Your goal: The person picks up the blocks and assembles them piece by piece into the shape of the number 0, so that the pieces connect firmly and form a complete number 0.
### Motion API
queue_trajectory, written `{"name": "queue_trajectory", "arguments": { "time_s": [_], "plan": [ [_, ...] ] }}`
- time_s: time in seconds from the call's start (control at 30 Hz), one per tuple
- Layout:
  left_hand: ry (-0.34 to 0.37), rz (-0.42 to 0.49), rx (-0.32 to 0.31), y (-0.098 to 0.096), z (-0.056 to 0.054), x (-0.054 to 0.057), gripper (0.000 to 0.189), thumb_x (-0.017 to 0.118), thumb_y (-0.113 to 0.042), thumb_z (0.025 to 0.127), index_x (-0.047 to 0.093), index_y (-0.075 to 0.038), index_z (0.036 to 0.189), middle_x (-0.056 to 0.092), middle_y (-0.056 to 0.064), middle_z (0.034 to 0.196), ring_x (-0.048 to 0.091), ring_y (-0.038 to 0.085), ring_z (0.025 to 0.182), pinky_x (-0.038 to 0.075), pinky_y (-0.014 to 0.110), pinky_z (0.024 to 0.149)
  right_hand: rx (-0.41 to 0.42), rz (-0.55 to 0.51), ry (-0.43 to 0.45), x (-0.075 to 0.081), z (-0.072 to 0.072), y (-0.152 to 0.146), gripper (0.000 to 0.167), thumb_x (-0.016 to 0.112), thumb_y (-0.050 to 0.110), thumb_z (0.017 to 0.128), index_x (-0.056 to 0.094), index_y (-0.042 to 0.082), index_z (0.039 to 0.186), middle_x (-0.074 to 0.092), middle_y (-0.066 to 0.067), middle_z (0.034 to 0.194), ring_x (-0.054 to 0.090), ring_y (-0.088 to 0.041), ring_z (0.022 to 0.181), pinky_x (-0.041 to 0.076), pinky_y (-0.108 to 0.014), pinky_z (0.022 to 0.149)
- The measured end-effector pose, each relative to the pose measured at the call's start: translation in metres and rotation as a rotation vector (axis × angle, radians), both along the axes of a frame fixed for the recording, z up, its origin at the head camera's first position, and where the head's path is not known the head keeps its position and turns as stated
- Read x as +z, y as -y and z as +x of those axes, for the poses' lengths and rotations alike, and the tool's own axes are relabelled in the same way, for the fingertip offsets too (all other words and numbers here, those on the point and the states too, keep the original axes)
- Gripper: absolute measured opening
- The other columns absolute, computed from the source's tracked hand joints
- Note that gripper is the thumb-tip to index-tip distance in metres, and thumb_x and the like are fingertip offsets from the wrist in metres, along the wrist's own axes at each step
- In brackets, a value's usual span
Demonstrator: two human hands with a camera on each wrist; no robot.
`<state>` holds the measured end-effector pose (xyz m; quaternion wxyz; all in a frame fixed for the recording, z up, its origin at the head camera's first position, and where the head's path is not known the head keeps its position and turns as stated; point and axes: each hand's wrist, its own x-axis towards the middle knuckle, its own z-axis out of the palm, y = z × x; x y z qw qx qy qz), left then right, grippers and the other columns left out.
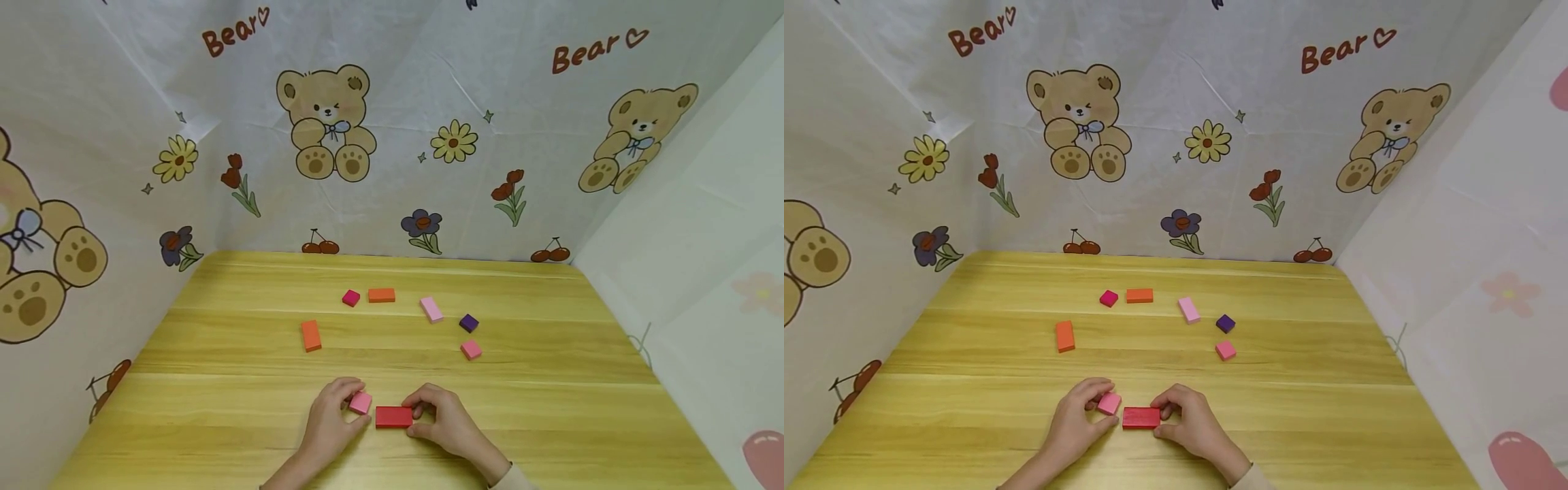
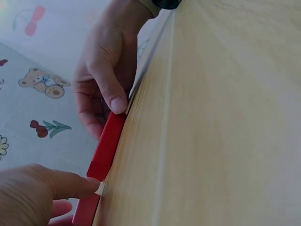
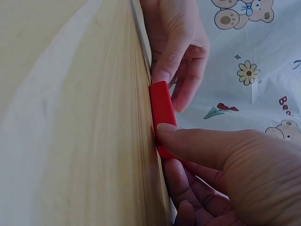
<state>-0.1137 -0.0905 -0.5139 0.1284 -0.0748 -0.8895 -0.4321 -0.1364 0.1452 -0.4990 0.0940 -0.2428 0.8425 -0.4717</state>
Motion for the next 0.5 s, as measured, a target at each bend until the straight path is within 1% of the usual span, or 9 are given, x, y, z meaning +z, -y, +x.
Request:
{"name": "queue_trajectory", "arguments": {
  "time_s": [0.07,0.13,0.3,0.4,0.5],
  "plan": [
    [-0.008,-0.022,-0.012,0.0009,-0.0002,0.0005,0.045,0.087,-0.005,0.064,0.072,-0.006,0.107,0.068,0.001,0.113,0.062,0.020,0.103,0.053,0.029,0.082,0.001,-0.001,0.000,0.0000,0.0000,0.0000,0.028,0.083,0.009,0.075,0.071,0.012,0.101,0.064,0.001,0.094,0.059,-0.011,0.081,0.050,-0.022,0.075],
    [-0.016,-0.016,-0.022,0.0019,-0.0010,0.0007,0.042,0.085,0.000,0.066,0.072,-0.004,0.105,0.069,0.002,0.109,0.063,0.019,0.098,0.053,0.028,0.081,0.001,-0.002,0.000,-0.0003,-0.0001,0.0000,0.028,0.083,0.009,0.075,0.071,0.013,0.101,0.064,0.001,0.094,0.060,-0.011,0.081,0.050,-0.022,0.075],
    [-0.043,0.030,-0.020,0.0026,-0.0021,0.0009,0.034,0.079,0.009,0.067,0.073,-0.001,0.098,0.070,0.003,0.095,0.062,0.011,0.080,0.053,0.022,0.070,0.000,0.000,0.000,-0.0012,-0.0002,-0.0001,0.028,0.083,0.009,0.075,0.071,0.013,0.101,0.064,0.001,0.094,0.060,-0.012,0.081,0.050,-0.022,0.075],
    [-0.042,0.035,-0.008,0.0024,-0.0019,0.0018,0.031,0.079,0.009,0.067,0.074,-0.001,0.096,0.070,0.001,0.090,0.061,0.007,0.076,0.052,0.021,0.068,-0.001,0.002,0.000,-0.0015,-0.0004,-0.0002,0.029,0.083,0.009,0.075,0.071,0.013,0.101,0.064,0.001,0.094,0.060,-0.012,0.081,0.050,-0.022,0.074],
    [-0.033,0.030,-0.001,0.0027,-0.0014,0.0030,0.031,0.079,0.008,0.066,0.074,-0.001,0.096,0.069,0.001,0.089,0.060,0.006,0.076,0.052,0.021,0.068,-0.002,0.001,0.002,-0.0013,-0.0005,-0.0004,0.029,0.083,0.008,0.075,0.071,0.013,0.101,0.064,0.001,0.094,0.059,-0.011,0.081,0.050,-0.022,0.074]
  ]
}}
